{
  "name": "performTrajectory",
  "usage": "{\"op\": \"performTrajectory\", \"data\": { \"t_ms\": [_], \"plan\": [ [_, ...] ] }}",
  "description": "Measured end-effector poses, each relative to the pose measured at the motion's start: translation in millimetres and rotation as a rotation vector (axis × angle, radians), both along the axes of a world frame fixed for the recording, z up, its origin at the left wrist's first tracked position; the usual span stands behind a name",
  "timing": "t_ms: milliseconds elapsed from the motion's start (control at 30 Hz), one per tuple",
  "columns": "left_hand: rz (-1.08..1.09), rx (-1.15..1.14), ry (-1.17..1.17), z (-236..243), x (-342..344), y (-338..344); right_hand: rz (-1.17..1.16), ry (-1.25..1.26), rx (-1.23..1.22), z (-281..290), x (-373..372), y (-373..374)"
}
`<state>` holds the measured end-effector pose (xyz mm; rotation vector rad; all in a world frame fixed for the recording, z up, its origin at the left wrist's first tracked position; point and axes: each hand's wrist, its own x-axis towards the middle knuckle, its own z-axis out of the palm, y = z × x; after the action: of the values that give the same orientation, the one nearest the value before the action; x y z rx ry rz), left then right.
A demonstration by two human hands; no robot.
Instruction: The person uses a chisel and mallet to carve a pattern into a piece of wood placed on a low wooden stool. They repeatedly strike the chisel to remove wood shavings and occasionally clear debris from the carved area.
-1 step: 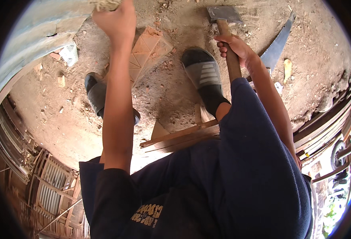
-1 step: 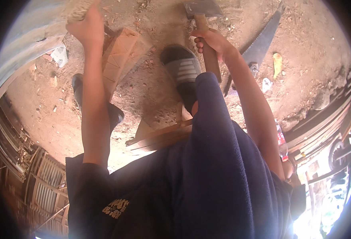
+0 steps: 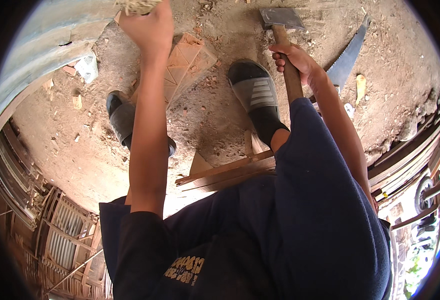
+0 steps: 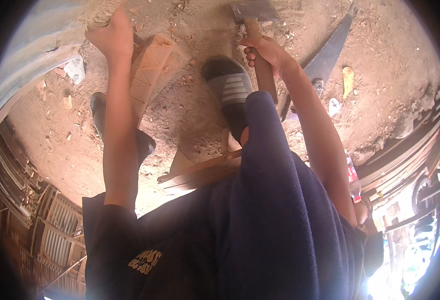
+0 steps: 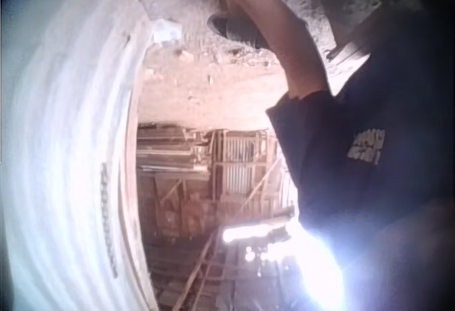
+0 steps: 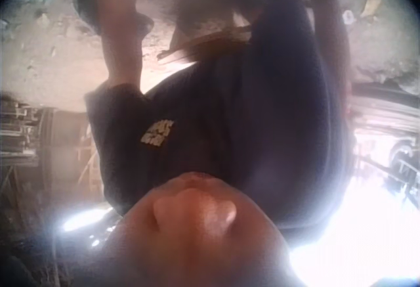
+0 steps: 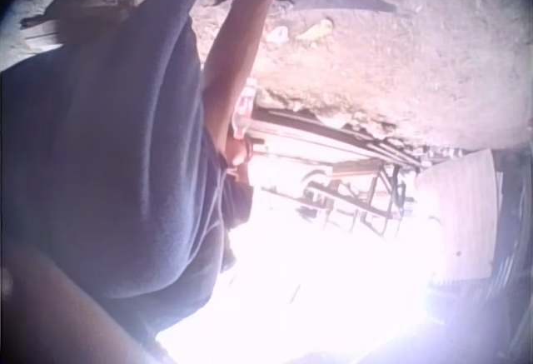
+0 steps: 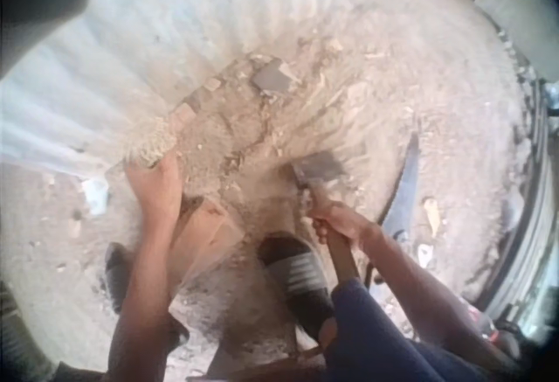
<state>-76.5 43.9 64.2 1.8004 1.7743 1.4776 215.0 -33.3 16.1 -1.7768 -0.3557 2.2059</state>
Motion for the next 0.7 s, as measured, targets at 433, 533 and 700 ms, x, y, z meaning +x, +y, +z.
{"op": "performTrajectory", "data": {
  "t_ms": [433, 533, 700],
  "plan": [
    [-0.419, -0.042, -0.194, -8.9, 113.4, -73.2, -0.136, 0.023, 0.033, 10.7, -5.8, -4.5],
    [-0.303, 0.124, -0.377, -4.8, 108.9, -68.6, -0.074, 0.034, 0.039, -3.8, 0.7, -3.7],
    [0.171, 0.092, -0.042, -27.8, 10.4, -32.7, -0.010, 0.045, 0.028, -10.1, 0.7, -0.4]
  ]
}}
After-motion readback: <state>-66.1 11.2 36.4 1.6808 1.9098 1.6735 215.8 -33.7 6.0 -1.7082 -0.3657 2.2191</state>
